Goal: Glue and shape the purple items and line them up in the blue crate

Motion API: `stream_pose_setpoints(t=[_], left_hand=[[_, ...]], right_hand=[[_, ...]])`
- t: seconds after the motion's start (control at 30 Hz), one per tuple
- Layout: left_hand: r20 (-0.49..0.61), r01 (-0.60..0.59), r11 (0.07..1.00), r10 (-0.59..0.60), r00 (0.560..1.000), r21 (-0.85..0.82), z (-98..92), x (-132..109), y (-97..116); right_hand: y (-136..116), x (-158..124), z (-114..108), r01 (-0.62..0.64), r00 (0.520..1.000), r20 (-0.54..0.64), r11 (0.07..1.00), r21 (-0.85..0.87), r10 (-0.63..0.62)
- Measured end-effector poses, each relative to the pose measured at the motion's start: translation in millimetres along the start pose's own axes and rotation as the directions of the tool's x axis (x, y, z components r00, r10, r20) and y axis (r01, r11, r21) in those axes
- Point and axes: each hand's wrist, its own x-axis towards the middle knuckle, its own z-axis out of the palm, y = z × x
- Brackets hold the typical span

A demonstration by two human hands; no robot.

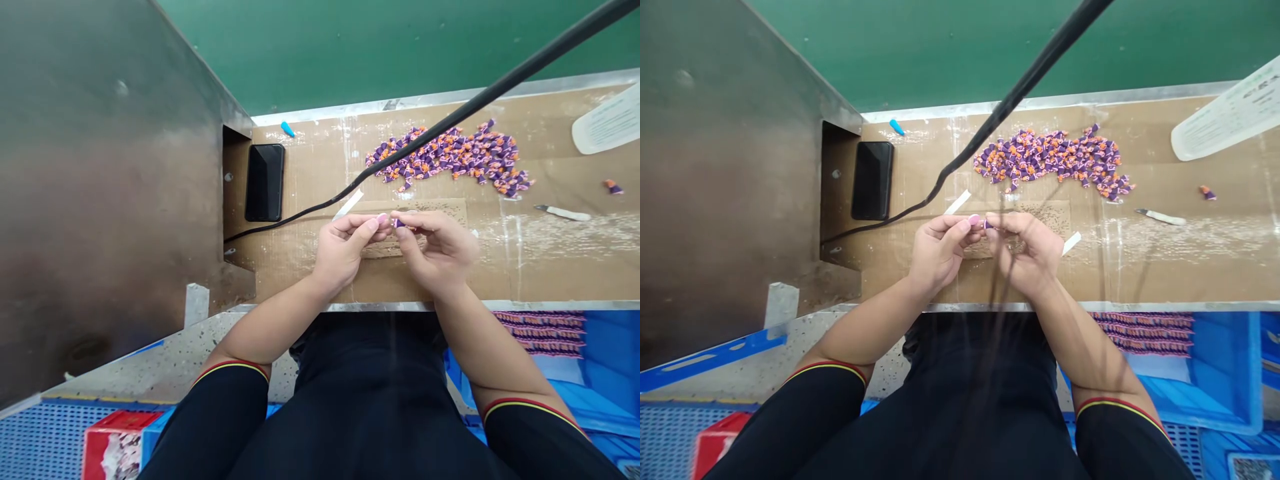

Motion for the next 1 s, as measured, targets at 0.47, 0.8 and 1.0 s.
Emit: stream_pose_setpoints(t=[0.47,0.8,1.0], left_hand=[[0.049,-0.120,0.987,0.116,0.992,0.103,-9.8,-0.6,-10.8],[0.116,-0.363,0.900,0.345,0.932,0.243,-5.3,-9.1,-4.2],[0.123,-0.425,0.839,0.409,0.904,0.338,-5.7,-10.1,-6.2]], right_hand=[[1.9,2.8,3.9,0.060,0.998,0.001,0.997,-0.050,-0.060],[-1.3,-0.3,5.5,0.054,0.998,-0.025,0.996,-0.068,-0.055],[-5.7,-2.1,5.9,0.011,1.000,-0.021,0.995,-0.096,-0.013]])
